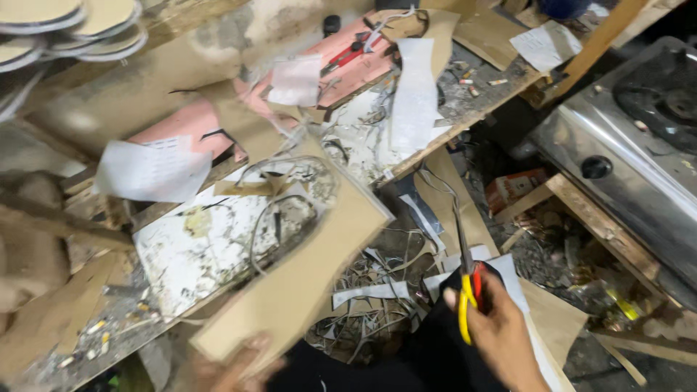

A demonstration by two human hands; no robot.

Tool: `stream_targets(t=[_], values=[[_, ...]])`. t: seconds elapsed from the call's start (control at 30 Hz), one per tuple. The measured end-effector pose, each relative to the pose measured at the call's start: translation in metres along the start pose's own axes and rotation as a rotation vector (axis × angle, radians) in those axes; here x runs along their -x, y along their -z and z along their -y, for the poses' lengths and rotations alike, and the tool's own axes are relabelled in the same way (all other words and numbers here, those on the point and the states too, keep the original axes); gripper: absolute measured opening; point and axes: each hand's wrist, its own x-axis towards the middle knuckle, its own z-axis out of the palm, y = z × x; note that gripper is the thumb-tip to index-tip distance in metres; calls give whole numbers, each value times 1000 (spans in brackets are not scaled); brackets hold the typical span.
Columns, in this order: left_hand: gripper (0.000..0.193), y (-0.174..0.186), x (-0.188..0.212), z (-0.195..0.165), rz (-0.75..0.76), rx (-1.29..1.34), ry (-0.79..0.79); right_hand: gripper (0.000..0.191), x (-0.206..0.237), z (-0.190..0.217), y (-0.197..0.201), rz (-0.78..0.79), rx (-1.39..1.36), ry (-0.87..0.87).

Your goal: The person cuts shoe insole boards with scissors, trimming excess material along a drawn outline. They set the scissors down, peel a white backing layer off a cut piece, align the pieces together, then pick the scissors back up and continue trimming the edge of another insole board.

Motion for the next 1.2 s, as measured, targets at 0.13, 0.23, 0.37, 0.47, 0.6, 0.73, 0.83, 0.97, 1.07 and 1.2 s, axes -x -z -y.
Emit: stream_targets(t=[0.13, 0.23, 0.37, 0.47, 0.6, 0.73, 0.83, 0.97, 1.07, 1.2], values=[[55, -81, 20, 41, -160, 502, 419, 46, 21, 8, -26, 232, -222, -250], [56, -117, 22, 34, 47, 557, 325, 49, 26, 41, -45, 277, -404, -264], [58, -112, 27, -3, 371, 311, 359, 47, 19, 89, -43, 214, -231, -190], [69, -108, 25, -28, 454, 240, 429, 45, 9, 111, -36, 322, -50, -195], [61, -126, 21, -50, 495, 96, 279, 50, -2, 121, -37, 452, 98, 14], [60, -124, 8, -75, 294, 277, 74, 45, -6, 98, -13, 227, 214, 130], [63, -121, 3, -89, 179, 275, -44, 44, -3, 42, -2, 220, 130, -34], [70, -123, -1, -98, 91, 312, -185, 56, 0, -38, 7, 614, 37, -20], [70, -123, 3, -101, 72, 352, -157, 71, 12, -76, -11, 726, -294, -509], [66, -129, 12, -105, 51, 323, -195, 75, 29, -93, -44, 715, -328, -796]])
